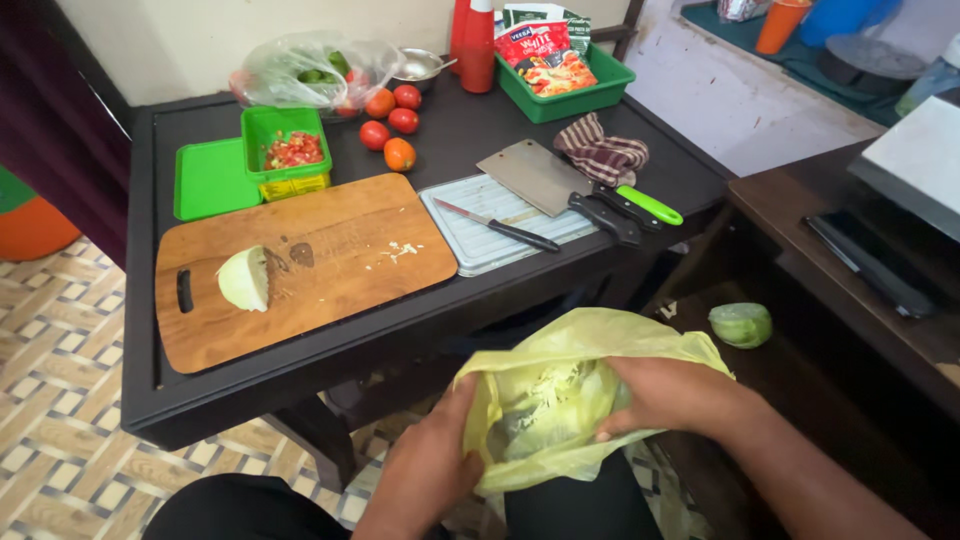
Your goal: The person chops cabbage on a wooden board by hand and puts the chopped pieces into a yellow plastic bag.
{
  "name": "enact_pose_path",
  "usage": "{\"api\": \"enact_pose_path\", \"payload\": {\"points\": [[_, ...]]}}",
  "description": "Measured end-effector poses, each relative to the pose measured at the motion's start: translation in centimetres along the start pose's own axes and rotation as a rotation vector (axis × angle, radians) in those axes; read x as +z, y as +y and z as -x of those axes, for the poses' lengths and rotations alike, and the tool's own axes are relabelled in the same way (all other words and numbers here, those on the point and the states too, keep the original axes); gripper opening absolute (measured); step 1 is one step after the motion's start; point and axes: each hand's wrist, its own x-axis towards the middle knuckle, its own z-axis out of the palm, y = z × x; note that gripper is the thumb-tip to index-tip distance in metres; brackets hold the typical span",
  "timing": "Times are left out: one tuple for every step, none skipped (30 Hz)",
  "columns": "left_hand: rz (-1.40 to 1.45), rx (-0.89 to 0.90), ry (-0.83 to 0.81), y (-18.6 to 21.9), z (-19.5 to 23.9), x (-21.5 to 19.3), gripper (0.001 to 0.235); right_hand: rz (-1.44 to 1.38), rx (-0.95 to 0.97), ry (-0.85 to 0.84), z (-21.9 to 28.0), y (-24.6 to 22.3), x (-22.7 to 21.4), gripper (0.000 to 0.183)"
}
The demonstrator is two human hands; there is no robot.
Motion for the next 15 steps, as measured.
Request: {"api": "enact_pose_path", "payload": {"points": [[0.048,-0.013,0.073,-0.1,-0.3,0.7,0.091,-0.026,-0.051,0.050,-0.3,0.3,0.2,0.097],[0.096,-0.026,0.146,-0.2,-0.5,1.3,0.090,-0.053,-0.101,0.100,-0.7,0.6,0.3,0.095],[0.195,-0.067,0.158,-0.3,-0.8,1.8,0.091,-0.086,-0.145,0.153,-0.8,0.8,0.5,0.094],[0.294,-0.109,0.169,-0.3,-1.2,2.3,0.091,-0.094,-0.114,0.143,-0.7,0.9,0.8,0.091],[0.398,-0.144,0.179,0.0,-1.9,2.9,0.092,-0.098,-0.078,0.138,-0.6,1.0,1.0,0.088],[0.423,-0.179,0.205,0.5,-2.4,3.6,0.095,-0.102,-0.041,0.132,-0.6,1.0,1.1,0.084],[0.448,-0.216,0.229,1.1,-2.9,4.5,0.098,-0.132,0.013,0.142,-0.7,0.7,1.5,0.080],[0.473,-0.254,0.252,1.5,-3.2,5.0,0.103,-0.161,0.068,0.152,-0.7,0.4,2.1,0.075],[0.432,-0.201,0.266,1.7,-3.6,5.4,0.102,-0.191,0.124,0.156,-0.7,0.4,2.7,0.071],[0.391,-0.148,0.280,1.9,-4.0,5.8,0.102,-0.233,0.145,0.226,-0.8,0.8,3.2,0.071],[0.352,-0.097,0.290,2.2,-4.3,6.1,0.102,-0.276,0.170,0.293,-0.7,1.2,3.8,0.072],[0.335,0.002,0.316,2.5,-4.6,6.3,0.095,-0.317,0.195,0.359,-0.7,1.8,4.3,0.072],[0.320,0.101,0.338,2.9,-5.1,6.4,0.089,-0.294,0.152,0.476,-0.5,2.9,4.8,0.075],[0.306,0.202,0.359,3.7,-5.8,6.6,0.083,-0.267,0.109,0.591,-0.1,4.1,5.0,0.078],[0.298,0.225,0.335,4.7,-6.6,7.1,0.084,-0.235,0.069,0.707,0.4,5.3,5.3,0.082]]}}
